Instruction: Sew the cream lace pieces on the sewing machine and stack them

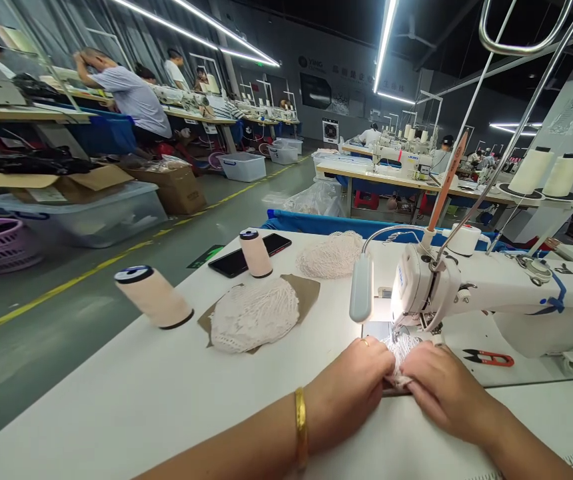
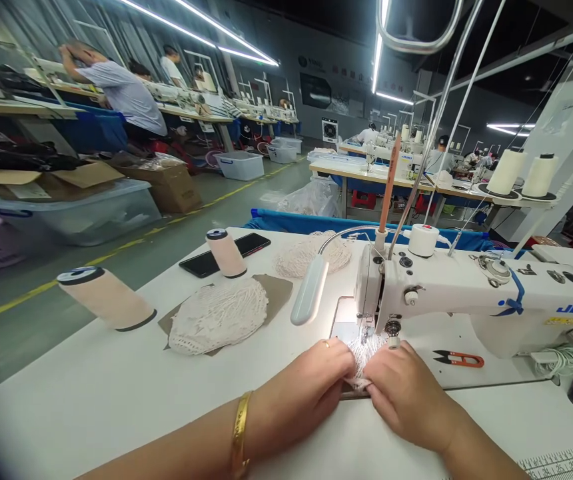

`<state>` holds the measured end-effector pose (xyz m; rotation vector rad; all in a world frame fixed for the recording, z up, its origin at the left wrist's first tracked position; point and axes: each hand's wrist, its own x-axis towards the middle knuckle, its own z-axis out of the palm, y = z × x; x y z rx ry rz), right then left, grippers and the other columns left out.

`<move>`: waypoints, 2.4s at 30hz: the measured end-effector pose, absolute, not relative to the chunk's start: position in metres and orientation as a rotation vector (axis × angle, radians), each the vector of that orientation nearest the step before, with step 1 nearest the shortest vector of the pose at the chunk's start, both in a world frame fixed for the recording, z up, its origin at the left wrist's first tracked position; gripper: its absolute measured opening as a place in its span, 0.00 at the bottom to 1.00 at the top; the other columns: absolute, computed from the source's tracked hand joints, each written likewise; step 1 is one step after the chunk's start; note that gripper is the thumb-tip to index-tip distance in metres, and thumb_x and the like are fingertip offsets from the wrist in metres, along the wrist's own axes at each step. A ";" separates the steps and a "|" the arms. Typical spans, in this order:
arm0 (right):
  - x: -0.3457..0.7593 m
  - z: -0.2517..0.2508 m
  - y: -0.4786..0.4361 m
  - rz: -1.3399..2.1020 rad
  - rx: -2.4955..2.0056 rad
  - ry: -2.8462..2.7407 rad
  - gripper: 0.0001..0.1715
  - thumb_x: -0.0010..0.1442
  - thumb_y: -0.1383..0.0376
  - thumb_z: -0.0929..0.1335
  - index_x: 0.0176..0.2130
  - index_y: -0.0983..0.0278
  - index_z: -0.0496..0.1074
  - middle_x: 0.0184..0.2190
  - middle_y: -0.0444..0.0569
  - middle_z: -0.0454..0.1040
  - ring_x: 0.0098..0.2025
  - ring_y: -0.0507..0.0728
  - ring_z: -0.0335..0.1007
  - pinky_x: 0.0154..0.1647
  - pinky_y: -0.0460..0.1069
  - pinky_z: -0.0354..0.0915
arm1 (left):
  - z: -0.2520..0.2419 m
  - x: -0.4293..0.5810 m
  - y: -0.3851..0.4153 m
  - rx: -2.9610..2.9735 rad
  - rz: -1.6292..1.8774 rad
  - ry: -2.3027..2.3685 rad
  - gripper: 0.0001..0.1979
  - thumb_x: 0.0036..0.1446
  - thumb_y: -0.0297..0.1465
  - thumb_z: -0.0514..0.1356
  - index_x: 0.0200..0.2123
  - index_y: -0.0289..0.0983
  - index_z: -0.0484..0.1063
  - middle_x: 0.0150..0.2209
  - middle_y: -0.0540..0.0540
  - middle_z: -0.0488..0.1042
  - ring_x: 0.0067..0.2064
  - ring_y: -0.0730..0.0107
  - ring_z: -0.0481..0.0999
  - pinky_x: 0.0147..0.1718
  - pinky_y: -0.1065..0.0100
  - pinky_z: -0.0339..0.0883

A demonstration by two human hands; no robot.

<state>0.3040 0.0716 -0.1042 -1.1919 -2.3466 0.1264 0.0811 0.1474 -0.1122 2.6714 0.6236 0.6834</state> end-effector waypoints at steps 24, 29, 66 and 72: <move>0.289 -0.116 0.082 0.236 -1.313 -1.691 0.14 0.74 0.58 0.65 0.38 0.60 0.76 0.30 0.43 0.79 0.32 0.54 0.76 0.37 0.46 0.70 | -0.098 0.099 0.160 2.024 0.607 0.636 0.03 0.52 0.29 0.65 0.29 0.36 0.74 0.38 0.49 0.75 0.39 0.66 0.75 0.38 0.69 0.71; 0.291 -0.113 0.079 0.191 -1.306 -1.771 0.15 0.75 0.59 0.64 0.37 0.59 0.74 0.30 0.43 0.79 0.31 0.54 0.75 0.35 0.47 0.69 | -0.097 0.098 0.158 2.012 0.599 0.618 0.07 0.56 0.32 0.64 0.28 0.36 0.73 0.37 0.49 0.74 0.40 0.65 0.74 0.39 0.68 0.69; 0.313 -0.124 0.091 -0.087 -1.336 -2.210 0.15 0.78 0.61 0.61 0.39 0.59 0.72 0.30 0.46 0.77 0.33 0.58 0.72 0.35 0.51 0.65 | -0.114 0.093 0.165 2.666 0.811 0.529 0.13 0.67 0.24 0.57 0.30 0.38 0.75 0.31 0.49 0.74 0.33 0.67 0.70 0.37 0.65 0.61; 0.304 -0.125 0.085 0.020 -1.409 -2.167 0.20 0.73 0.58 0.68 0.60 0.58 0.66 0.49 0.52 0.80 0.43 0.63 0.77 0.41 0.54 0.72 | -0.096 0.095 0.171 2.166 0.577 0.694 0.13 0.64 0.31 0.56 0.26 0.37 0.72 0.30 0.50 0.72 0.38 0.65 0.71 0.40 0.67 0.64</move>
